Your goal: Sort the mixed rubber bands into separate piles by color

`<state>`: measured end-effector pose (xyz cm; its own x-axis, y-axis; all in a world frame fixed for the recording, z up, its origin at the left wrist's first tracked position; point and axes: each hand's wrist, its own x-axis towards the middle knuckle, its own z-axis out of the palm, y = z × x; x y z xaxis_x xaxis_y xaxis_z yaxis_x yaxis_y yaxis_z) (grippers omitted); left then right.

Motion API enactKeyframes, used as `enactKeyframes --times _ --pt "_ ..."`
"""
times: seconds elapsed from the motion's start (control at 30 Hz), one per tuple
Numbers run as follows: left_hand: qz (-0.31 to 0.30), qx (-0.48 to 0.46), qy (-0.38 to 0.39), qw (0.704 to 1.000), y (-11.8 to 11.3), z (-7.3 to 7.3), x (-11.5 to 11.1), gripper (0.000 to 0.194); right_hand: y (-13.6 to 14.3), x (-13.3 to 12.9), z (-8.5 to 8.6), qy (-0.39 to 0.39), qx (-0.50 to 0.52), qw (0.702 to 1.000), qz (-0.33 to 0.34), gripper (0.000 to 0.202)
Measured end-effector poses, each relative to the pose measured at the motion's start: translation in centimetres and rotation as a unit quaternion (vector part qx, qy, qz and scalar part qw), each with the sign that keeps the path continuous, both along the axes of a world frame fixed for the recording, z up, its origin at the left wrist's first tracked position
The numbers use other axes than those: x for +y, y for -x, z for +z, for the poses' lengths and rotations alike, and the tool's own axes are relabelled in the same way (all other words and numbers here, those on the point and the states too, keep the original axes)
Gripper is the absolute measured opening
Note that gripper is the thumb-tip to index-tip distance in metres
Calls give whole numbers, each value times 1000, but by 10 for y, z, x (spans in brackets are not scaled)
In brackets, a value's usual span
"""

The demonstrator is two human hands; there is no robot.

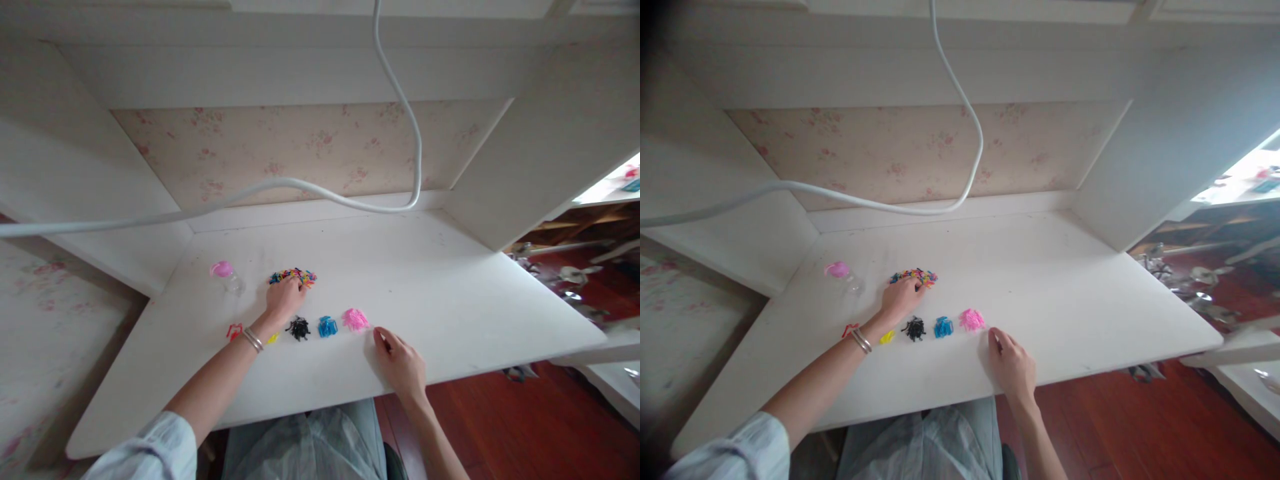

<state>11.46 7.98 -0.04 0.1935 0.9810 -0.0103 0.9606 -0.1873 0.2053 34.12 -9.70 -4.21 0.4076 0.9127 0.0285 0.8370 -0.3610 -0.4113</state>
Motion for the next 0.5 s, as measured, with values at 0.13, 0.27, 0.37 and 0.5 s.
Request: enactKeyframes --times 0.13,0.27,0.37,0.5 --pt "0 -3 12 1000 4 0 -3 27 1 1 -1 3 1 1000 -8 32" --pt "2 -17 23 1000 9 3 -5 29 1 1 -1 2 3 1000 -9 33" --pt "1 -33 28 999 15 6 -6 31 1 1 1 8 2 1000 -9 33" --pt "5 -57 31 998 22 10 -7 30 1 1 1 12 1 1000 -7 34"
